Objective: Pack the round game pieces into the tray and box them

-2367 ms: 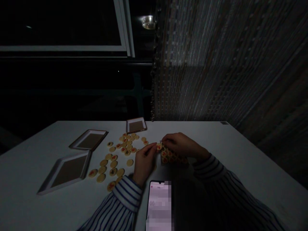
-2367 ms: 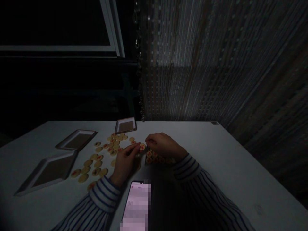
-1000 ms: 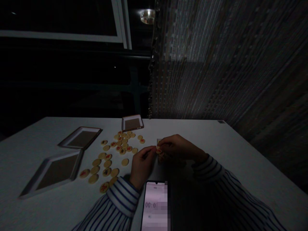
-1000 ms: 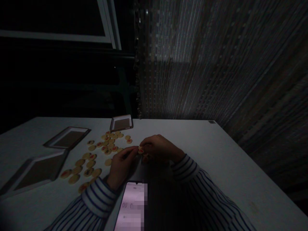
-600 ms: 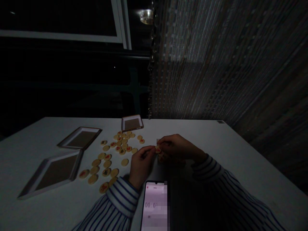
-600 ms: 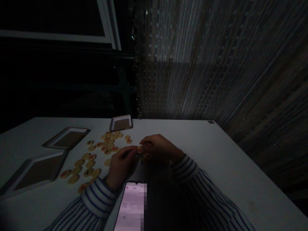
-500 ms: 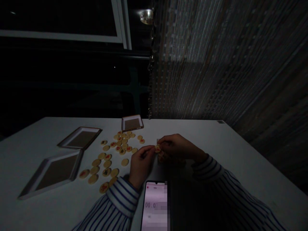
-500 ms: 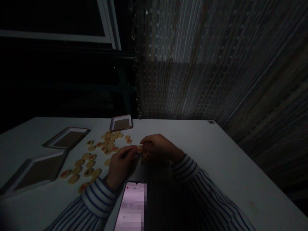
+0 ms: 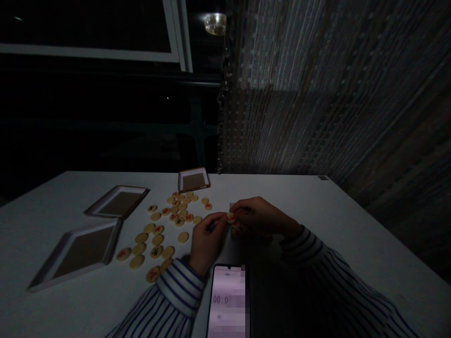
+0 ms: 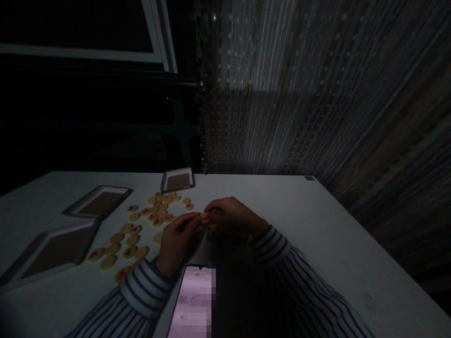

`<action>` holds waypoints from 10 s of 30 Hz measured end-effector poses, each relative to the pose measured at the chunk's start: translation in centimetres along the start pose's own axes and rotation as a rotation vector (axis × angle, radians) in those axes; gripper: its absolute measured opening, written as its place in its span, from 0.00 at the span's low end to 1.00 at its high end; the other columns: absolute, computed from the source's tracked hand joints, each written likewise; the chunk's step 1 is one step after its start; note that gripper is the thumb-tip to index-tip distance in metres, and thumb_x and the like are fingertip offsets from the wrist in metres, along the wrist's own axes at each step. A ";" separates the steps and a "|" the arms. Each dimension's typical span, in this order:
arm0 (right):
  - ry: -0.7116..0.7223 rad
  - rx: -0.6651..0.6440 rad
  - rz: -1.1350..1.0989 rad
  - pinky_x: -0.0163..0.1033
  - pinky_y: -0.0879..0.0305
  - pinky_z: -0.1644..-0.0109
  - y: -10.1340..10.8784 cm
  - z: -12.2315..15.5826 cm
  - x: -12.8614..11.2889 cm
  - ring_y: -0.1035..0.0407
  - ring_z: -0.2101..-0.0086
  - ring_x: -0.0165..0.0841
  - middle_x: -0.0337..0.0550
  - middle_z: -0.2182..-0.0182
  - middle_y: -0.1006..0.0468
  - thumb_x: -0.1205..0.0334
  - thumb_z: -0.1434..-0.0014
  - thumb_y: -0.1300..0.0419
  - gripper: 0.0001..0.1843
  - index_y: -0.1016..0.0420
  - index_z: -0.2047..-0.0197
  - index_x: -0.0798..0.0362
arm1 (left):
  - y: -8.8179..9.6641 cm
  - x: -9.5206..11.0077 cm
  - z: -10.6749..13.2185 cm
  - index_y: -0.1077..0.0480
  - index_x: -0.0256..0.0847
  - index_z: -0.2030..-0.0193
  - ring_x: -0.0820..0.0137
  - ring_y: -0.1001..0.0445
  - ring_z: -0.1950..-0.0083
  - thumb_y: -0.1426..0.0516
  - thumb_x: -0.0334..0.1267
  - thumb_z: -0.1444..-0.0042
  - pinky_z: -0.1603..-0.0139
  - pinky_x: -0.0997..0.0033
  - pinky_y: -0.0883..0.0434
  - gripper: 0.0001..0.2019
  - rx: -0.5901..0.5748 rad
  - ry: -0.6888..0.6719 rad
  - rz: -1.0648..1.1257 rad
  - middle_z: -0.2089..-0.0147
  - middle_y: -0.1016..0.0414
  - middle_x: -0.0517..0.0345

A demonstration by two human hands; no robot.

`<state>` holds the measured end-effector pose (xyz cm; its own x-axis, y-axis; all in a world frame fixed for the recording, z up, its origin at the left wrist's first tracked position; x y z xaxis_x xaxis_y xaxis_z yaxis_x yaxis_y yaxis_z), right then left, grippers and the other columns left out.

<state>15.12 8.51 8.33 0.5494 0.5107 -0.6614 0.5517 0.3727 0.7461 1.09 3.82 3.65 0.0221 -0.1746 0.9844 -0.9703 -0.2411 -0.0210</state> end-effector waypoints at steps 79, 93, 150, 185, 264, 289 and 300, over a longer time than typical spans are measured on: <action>0.296 0.097 0.372 0.39 0.43 0.56 -0.8 -0.4 -1.1 0.36 0.60 0.33 0.46 0.61 0.26 0.57 0.45 0.45 0.17 0.31 0.54 0.55 | 0.3 -1.2 -0.2 0.29 0.34 0.63 0.67 0.26 0.62 0.42 0.41 0.55 0.58 0.67 0.31 0.14 0.020 0.091 0.183 0.64 0.24 0.52; 0.274 0.148 0.524 0.39 0.45 0.56 0.2 -0.1 -0.7 0.37 0.58 0.34 0.45 0.60 0.27 0.60 0.45 0.46 0.15 0.31 0.55 0.55 | 0.3 -0.6 0.0 0.29 0.37 0.62 0.69 0.27 0.61 0.45 0.38 0.50 0.58 0.69 0.30 0.10 -0.011 -0.121 -0.203 0.63 0.24 0.54; 0.006 -0.118 0.746 0.42 0.51 0.57 0.6 0.2 3.1 0.35 0.60 0.36 0.45 0.63 0.25 0.58 0.44 0.51 0.13 0.27 0.62 0.49 | -0.8 -1.6 1.0 0.37 0.44 0.51 0.62 0.35 0.50 0.46 0.38 0.48 0.49 0.56 0.40 0.16 -0.397 -0.592 -0.847 0.51 0.32 0.53; 0.023 -0.141 0.754 0.44 0.53 0.55 0.5 0.3 2.7 0.36 0.60 0.37 0.44 0.65 0.25 0.60 0.46 0.50 0.10 0.28 0.67 0.51 | -0.9 -1.7 1.1 0.35 0.43 0.52 0.63 0.34 0.51 0.47 0.38 0.47 0.49 0.56 0.40 0.14 -0.411 -0.562 -0.910 0.53 0.30 0.53; 0.010 0.062 0.769 0.42 0.49 0.54 1.9 -1.3 0.8 0.35 0.58 0.36 0.45 0.60 0.25 0.61 0.42 0.55 0.17 0.29 0.55 0.52 | 2.1 -0.4 -6.5 0.31 0.39 0.65 0.62 0.28 0.60 0.54 0.41 0.45 0.60 0.65 0.38 0.13 -0.320 -0.249 -1.489 0.63 0.26 0.48; 0.027 0.045 0.760 0.41 0.48 0.56 1.2 -1.5 0.9 0.36 0.59 0.36 0.46 0.61 0.24 0.63 0.44 0.52 0.16 0.29 0.56 0.52 | 2.0 0.2 -6.5 0.30 0.40 0.66 0.62 0.29 0.61 0.57 0.39 0.44 0.61 0.65 0.37 0.15 -0.312 -0.345 -1.471 0.64 0.27 0.49; 0.047 0.081 0.776 0.41 0.48 0.57 1.2 -1.5 1.0 0.35 0.60 0.36 0.45 0.62 0.24 0.63 0.44 0.52 0.16 0.28 0.56 0.51 | 1.7 1.9 -6.4 0.29 0.39 0.66 0.64 0.30 0.60 0.55 0.40 0.45 0.59 0.67 0.38 0.15 -0.284 -0.404 -1.342 0.64 0.28 0.48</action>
<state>15.41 10.64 8.70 0.7708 0.6349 0.0527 0.0654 -0.1611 0.9848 -2.07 9.23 6.58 0.9646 -0.2383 0.1130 -0.1735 -0.2507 0.9524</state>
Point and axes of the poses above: each hand's wrist, its own z-axis away from the middle knuckle, its own y-axis out of the back of the hand, x = y × z, the point moved 3 cm from there along -z, towards the middle knuckle
